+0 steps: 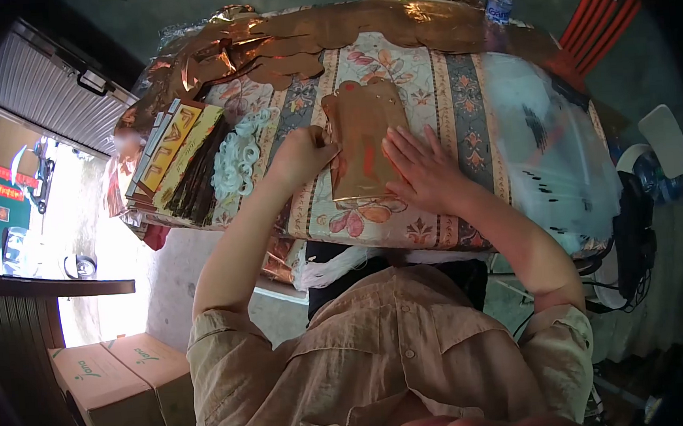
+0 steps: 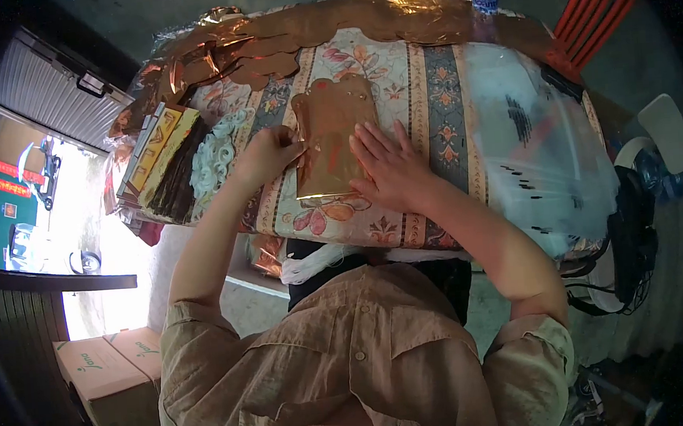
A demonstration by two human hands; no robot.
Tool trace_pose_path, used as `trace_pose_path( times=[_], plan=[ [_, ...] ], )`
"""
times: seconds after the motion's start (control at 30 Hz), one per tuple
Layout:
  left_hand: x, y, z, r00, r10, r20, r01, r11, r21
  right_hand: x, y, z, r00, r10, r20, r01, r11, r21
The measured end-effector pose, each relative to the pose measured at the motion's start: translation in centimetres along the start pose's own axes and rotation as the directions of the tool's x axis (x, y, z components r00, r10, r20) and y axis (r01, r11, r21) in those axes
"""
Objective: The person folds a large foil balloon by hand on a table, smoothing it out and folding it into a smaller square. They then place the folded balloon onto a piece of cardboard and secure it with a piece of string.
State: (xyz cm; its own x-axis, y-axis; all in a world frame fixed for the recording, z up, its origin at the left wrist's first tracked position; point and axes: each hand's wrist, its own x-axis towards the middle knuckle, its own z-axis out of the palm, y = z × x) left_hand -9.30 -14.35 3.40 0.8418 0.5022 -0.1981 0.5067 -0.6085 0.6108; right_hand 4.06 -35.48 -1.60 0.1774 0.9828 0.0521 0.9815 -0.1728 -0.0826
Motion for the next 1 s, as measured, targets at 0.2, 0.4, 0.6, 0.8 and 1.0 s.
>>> trace_pose_path(
  times=[0.2, 0.4, 0.6, 0.8, 1.0],
  plan=[
    [1.1, -0.9, 0.3, 1.000, -0.027, 0.012, 0.029, 0.976, -0.217, -0.2, 0.1, 0.0, 0.998, 0.019, -0.052, -0.016, 0.998, 0.058],
    [2.3, -2.1, 0.8, 1.000, 0.008, 0.012, -0.005, 0.968, -0.251, -0.2, 0.2, 0.0, 0.996, 0.015, -0.082, -0.007, 0.995, 0.099],
    [2.8, -1.5, 0.1, 0.991, -0.010, 0.137, 0.034, 0.984, -0.175, 0.1, 0.4, -0.6, 0.999, 0.043, 0.008, -0.044, 0.976, 0.213],
    [3.0, -2.3, 0.0, 1.000, -0.009, 0.029, 0.016, 0.968, -0.250, 0.0, 0.0, -0.4, 1.000, 0.017, 0.007, -0.018, 0.998, 0.065],
    [4.0, -1.0, -0.6, 0.996, 0.054, -0.068, -0.043, 0.987, 0.153, 0.0, -0.1, -0.5, 1.000, 0.009, 0.026, -0.011, 0.999, 0.053]
  ],
)
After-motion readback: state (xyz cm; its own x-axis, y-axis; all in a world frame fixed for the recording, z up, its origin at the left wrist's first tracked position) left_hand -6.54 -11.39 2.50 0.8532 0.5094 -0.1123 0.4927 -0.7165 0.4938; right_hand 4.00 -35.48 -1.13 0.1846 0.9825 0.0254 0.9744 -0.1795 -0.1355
